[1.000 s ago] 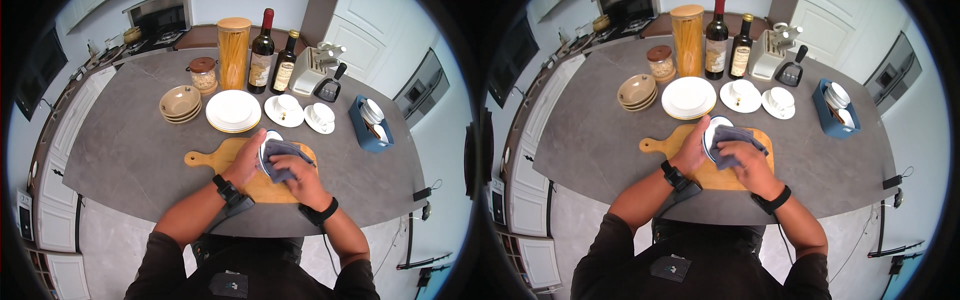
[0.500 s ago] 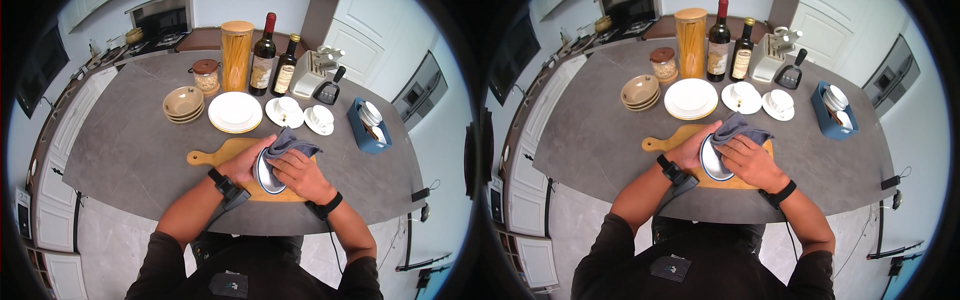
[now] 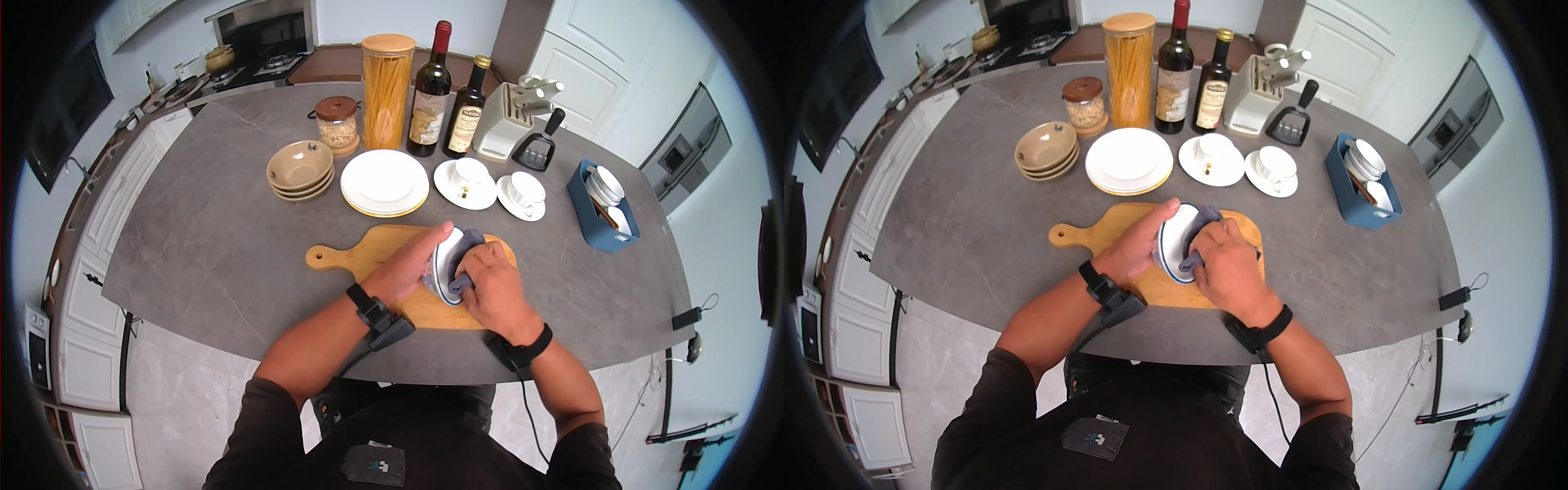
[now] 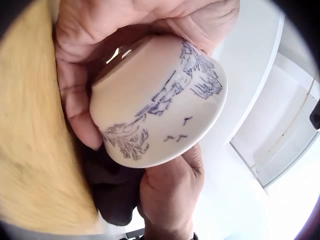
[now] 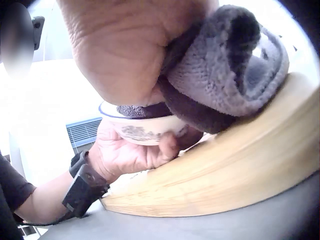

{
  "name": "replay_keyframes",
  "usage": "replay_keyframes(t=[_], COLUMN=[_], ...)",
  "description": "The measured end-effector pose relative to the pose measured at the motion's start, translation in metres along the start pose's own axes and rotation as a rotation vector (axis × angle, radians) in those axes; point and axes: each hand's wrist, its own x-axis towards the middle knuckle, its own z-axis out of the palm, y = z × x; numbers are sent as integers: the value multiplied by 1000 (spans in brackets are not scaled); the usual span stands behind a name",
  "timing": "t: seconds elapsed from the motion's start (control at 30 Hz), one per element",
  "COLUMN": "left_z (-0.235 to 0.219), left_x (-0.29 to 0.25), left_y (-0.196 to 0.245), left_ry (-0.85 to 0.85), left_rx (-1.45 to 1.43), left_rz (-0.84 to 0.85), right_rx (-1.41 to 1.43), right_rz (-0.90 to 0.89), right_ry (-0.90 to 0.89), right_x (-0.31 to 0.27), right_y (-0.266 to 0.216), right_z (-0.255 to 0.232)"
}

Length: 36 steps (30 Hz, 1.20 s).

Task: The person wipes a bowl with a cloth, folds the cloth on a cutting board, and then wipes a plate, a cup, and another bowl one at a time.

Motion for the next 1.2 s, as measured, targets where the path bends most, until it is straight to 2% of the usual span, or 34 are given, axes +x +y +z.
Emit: replay_keyframes(t=[0.03, 0.1, 0.2, 0.3, 0.37, 0.4, 0.47, 0.5, 0.57, 0.73, 0.8, 0.93, 1.03, 1.1, 1.13, 1.2], left_z=[-1, 0, 4, 6, 9, 10, 8, 10, 12, 11, 11, 14, 10, 9, 10, 12], left_x=[1, 1, -3, -5, -8, -9, -8, -8, -10, -9, -9, -7, -3, -1, -2, -5], left_y=[-2, -5, -8, -8, -8, -7, -9, -9, -9, -10, -12, -19, -22, -22, -21, -18], left_ry=[-1, 43, 113, 103, 119, 134, 135, 132, 142, 180, 162, 122, 150, 165, 166, 161], left_rx=[1, 124, 255, 210, 222, 235, 251, 268, 291, 389, 518, 537, 634, 608, 608, 574], left_rz=[0, 120, 213, 268, 298, 328, 368, 406, 426, 516, 577, 593, 609, 650, 651, 620], right_rx=[46, 92, 243, 372, 829, 831, 1087, 1089, 1472, 1613, 1623, 1656, 1632, 1611, 1612, 1592], right_rz=[31, 64, 79, 153, 464, 463, 528, 528, 783, 942, 1073, 1056, 977, 860, 859, 724], right_ry=[-16, -32, -13, -48, -155, -157, 49, 48, 221, 369, 408, 460, 458, 388, 387, 344], right_x=[0, 0, 1, 4, 7, 7, 6, 9, 16, 18, 17, 22, 26, 26, 25, 20], right_y=[-4, -9, -13, -13, -16, -14, -7, -10, -16, -4, 3, 3, -4, -7, -9, -14], right_z=[0, 3, 9, 10, 5, 10, 24, 24, 25, 22, 21, 19, 12, 13, 13, 14])
